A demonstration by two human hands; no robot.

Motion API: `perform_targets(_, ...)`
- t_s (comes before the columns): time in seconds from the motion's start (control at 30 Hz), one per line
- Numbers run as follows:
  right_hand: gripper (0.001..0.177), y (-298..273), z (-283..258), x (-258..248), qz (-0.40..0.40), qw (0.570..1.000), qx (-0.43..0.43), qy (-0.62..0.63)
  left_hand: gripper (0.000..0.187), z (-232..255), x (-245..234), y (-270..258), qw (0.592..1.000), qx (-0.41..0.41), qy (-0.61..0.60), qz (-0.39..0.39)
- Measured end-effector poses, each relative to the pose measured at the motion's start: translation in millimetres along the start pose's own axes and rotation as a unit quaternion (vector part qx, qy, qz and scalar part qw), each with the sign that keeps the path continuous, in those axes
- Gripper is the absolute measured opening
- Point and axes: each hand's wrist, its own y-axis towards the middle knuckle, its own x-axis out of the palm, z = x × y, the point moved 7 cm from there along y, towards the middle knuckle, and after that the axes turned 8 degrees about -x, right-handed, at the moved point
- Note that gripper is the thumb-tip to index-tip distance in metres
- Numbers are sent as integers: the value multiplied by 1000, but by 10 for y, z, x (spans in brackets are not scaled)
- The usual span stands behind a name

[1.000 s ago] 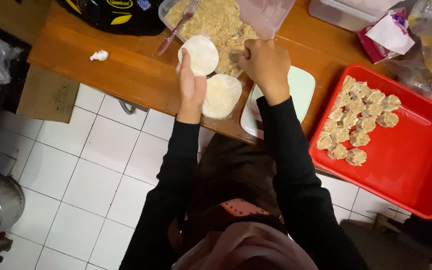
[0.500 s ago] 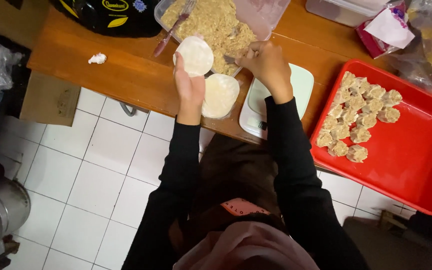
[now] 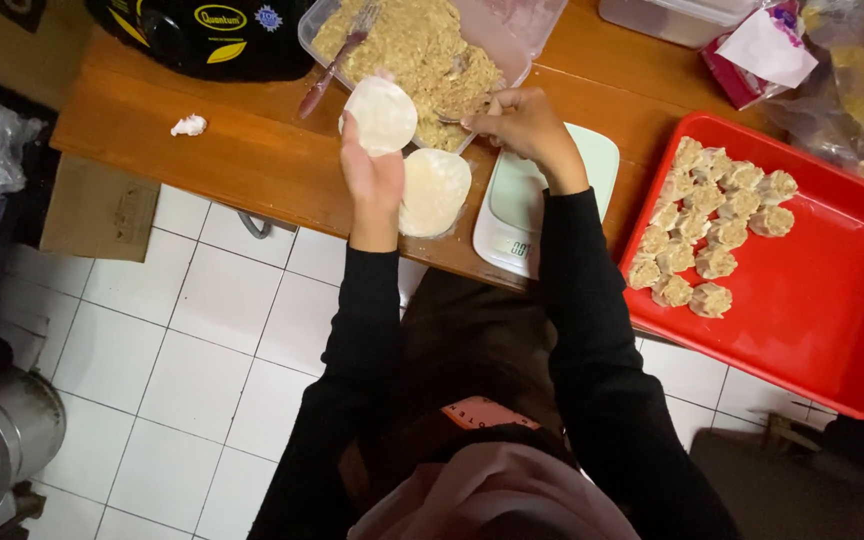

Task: Filling dumpling wrappers with meat mixture, weighing them for consistency, and folding them into shape.

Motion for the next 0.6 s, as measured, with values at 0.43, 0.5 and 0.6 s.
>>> perform_targets(0.43, 50, -80, 30, 26, 60, 995, -65, 38, 70, 164, 234, -463, 998, -4, 12, 68)
perform_targets(0.5, 49, -87, 54, 30, 59, 995, -50, 64, 70, 147, 250, -502, 997, -14, 27, 77)
perform_targets(0.6, 49, -142, -5, 35, 54, 991, -29, 121, 67, 115, 236, -511, 995, -27, 18, 97)
